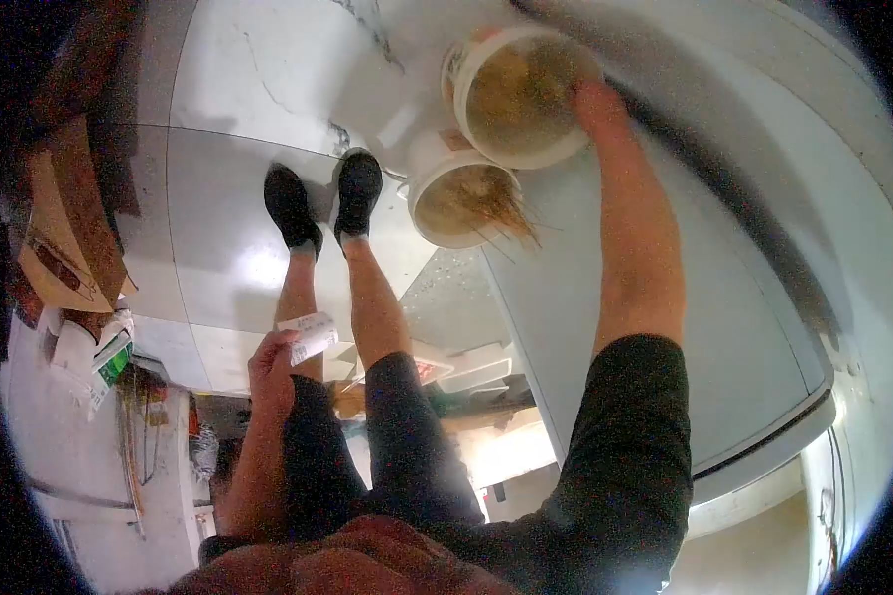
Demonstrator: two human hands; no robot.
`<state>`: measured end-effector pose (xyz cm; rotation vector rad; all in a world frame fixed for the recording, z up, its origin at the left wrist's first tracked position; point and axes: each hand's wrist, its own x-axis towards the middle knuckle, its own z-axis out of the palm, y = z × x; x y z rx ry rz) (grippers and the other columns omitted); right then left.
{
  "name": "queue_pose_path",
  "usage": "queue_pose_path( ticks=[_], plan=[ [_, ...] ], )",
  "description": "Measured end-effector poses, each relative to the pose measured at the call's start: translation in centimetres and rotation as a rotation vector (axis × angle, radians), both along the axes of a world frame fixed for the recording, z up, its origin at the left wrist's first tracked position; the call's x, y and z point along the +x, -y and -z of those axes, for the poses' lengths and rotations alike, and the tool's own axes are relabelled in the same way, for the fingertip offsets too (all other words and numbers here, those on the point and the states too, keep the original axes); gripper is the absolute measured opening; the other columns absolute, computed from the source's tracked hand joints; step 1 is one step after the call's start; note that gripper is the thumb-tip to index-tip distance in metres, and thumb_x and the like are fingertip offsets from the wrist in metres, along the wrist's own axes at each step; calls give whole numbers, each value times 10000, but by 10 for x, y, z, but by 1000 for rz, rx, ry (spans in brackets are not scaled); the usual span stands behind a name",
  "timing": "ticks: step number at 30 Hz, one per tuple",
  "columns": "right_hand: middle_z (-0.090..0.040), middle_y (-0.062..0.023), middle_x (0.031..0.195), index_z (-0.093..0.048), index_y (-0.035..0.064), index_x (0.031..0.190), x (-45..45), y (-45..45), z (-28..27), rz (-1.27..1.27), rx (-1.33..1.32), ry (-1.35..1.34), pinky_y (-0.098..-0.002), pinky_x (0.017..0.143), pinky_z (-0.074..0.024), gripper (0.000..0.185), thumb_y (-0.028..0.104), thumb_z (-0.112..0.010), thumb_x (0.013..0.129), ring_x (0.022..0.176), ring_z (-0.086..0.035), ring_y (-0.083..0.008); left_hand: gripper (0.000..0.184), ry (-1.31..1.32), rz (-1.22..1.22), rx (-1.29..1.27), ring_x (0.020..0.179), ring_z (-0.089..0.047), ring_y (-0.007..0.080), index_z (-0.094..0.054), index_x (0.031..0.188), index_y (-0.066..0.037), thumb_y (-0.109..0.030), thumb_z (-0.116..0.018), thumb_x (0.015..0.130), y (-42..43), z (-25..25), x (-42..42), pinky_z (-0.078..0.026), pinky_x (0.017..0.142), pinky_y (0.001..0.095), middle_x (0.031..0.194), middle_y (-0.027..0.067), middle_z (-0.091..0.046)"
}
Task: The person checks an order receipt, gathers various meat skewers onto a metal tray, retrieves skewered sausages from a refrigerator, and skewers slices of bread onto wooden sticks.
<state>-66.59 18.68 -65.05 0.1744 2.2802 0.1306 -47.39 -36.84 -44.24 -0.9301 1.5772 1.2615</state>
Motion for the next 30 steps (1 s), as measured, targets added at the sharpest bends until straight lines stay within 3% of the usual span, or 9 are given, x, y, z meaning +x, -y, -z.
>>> queue_pose_path(
  ticks=[9, 12, 15, 18, 21, 24, 30],
  plan=[
    [-639, -201, 957, -634, 26, 991, -9, 0, -20, -18, -141, 27, -422, 785, -475, 259, 233, -535, 871, 911, -598, -386, 218, 9, 7, 39, 941, -570, 124, -619, 1036, -5, 16, -442, 910, -4, 5, 4, -437, 847, 254, 997, 71, -639],
    [-635, -189, 1000, -606, 94, 1069, -5, -2, -23, -53, -149, -41, -500, 771, -497, 290, 299, -464, 922, 919, -611, -386, 219, 47, -4, 30, 944, -569, 122, -623, 1032, -7, 18, -442, 910, -4, 6, 7, -438, 844, 253, 1002, 68, -639],
    [-636, -187, 986, -607, 80, 1032, -7, 8, -32, -114, -42, -23, -501, 761, -501, 283, 299, -464, 923, 909, -618, -380, 220, 61, 28, 21, 950, -569, 122, -624, 1030, -8, 18, -442, 910, -5, 6, 7, -439, 846, 255, 1003, 66, -640],
    [-640, -158, 982, -634, 87, 1021, -4, 26, -52, -17, -122, -165, -440, 763, -485, 219, 219, -518, 891, 911, -607, -357, 215, 53, 52, 26, 954, -572, 125, -622, 1032, -7, 11, -443, 914, -4, 6, 5, -441, 849, 260, 1004, 67, -640],
    [-636, -177, 989, -597, 71, 990, 1, 16, -49, -133, -72, -46, -492, 742, -514, 227, 245, -476, 906, 913, -619, -376, 208, 50, 40, 27, 958, -576, 133, -618, 1030, -7, 8, -441, 920, -5, 5, 4, -442, 853, 265, 1011, 71, -639],
    [-631, -175, 1006, -597, 69, 991, 6, 23, -58, -127, -83, -143, -491, 743, -514, 211, 218, -480, 898, 911, -619, -375, 207, 43, 67, 32, 969, -577, 139, -616, 1027, -10, 12, -436, 927, -3, 4, 3, -438, 864, 267, 1020, 73, -636],
    [-626, -184, 1030, -593, 75, 1047, 4, 23, -51, -63, -22, -34, -493, 798, -500, 253, 240, -480, 893, 954, -610, -376, 208, 60, -4, 67, 959, -567, 133, -617, 1030, -18, 16, -438, 929, -6, 5, 5, -428, 862, 258, 1012, 68, -625]
  ],
)
